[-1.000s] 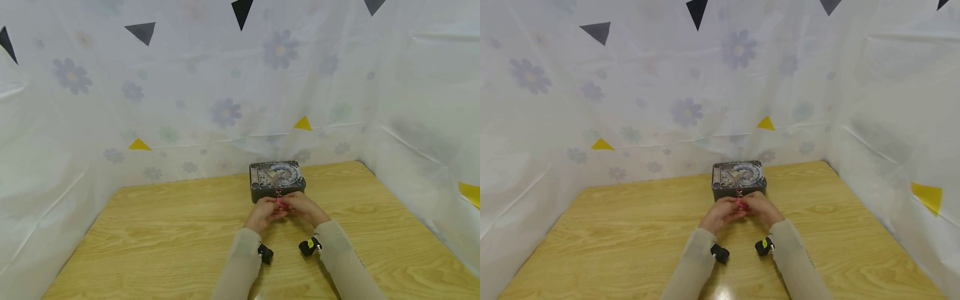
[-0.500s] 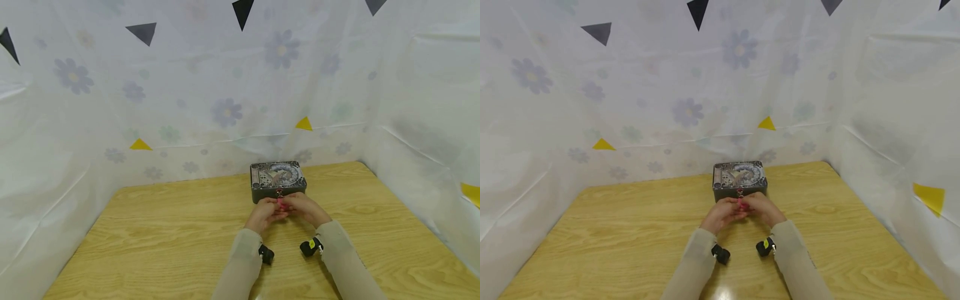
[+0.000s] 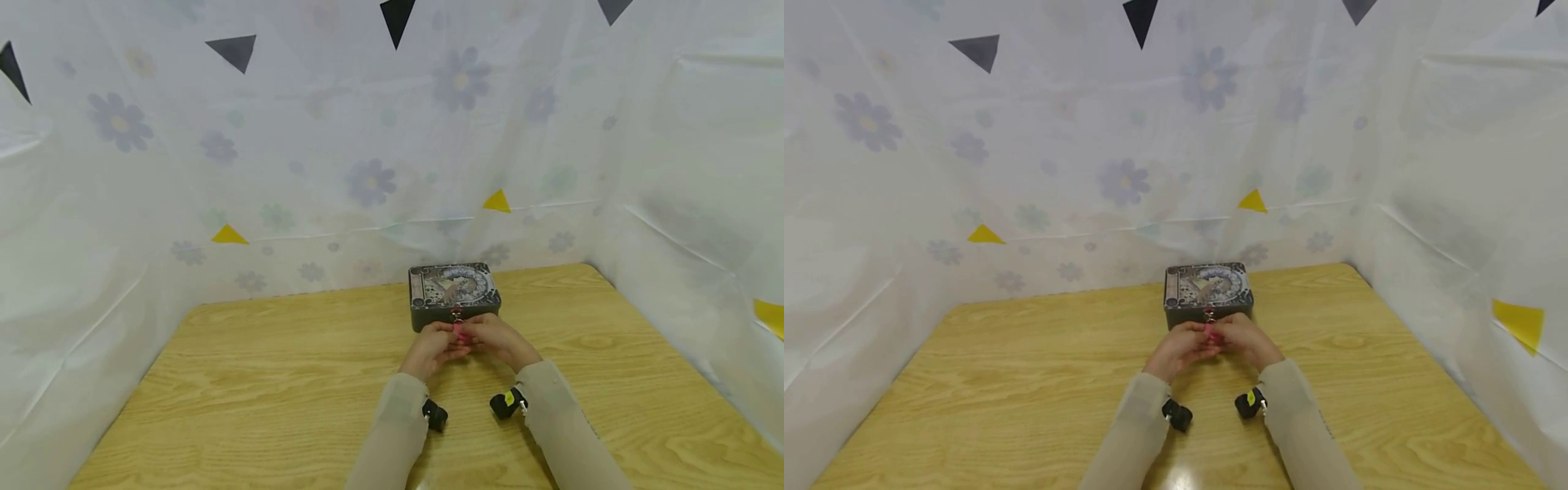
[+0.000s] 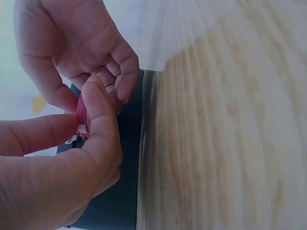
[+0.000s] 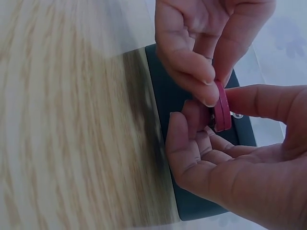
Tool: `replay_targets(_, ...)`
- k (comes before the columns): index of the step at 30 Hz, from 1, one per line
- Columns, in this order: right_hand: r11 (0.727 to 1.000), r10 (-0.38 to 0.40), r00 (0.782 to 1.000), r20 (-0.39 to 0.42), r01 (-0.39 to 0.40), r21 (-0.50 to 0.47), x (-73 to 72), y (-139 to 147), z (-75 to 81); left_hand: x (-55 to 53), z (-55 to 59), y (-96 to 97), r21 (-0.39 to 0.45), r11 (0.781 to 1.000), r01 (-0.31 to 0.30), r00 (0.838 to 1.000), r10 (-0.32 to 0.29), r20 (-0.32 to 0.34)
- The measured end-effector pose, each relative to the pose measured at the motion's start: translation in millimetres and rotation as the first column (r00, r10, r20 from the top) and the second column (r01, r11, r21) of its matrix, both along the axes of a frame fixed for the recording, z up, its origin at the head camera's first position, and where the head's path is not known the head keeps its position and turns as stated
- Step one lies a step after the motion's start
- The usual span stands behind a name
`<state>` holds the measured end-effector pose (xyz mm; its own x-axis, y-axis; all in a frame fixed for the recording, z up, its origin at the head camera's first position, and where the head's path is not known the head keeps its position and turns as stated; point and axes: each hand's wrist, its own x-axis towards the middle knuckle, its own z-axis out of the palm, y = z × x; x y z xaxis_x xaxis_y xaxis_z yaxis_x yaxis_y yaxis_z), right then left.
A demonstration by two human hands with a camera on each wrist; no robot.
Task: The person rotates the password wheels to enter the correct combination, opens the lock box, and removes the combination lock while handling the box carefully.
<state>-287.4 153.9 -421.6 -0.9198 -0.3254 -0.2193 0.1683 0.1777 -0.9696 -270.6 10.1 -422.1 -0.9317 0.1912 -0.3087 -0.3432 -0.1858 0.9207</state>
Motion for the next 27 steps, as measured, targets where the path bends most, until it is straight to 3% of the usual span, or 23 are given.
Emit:
replay_targets(5,1.000,0.001,1.000,-0.014,-0.001,0.009,-0.3,0.7,-1.3,-0.2,-1.1,0.4,0.006,1.000,-0.005,1.000,0.005,-0.005)
replay_targets(15,0.999,-0.054,0.997,0.047,0.054,-0.001,-0.5,0.2,-1.5,-0.1,0.1,-0.1,-0.004,1.000,0.003,1.000,-0.003,0.017)
replay_targets(27,1.000,-0.010,0.999,0.036,0.011,-0.025,0.5,-0.1,0.0,-1.1,-2.3,-0.2,-0.020,1.000,0.000,1.000,0.000,0.015)
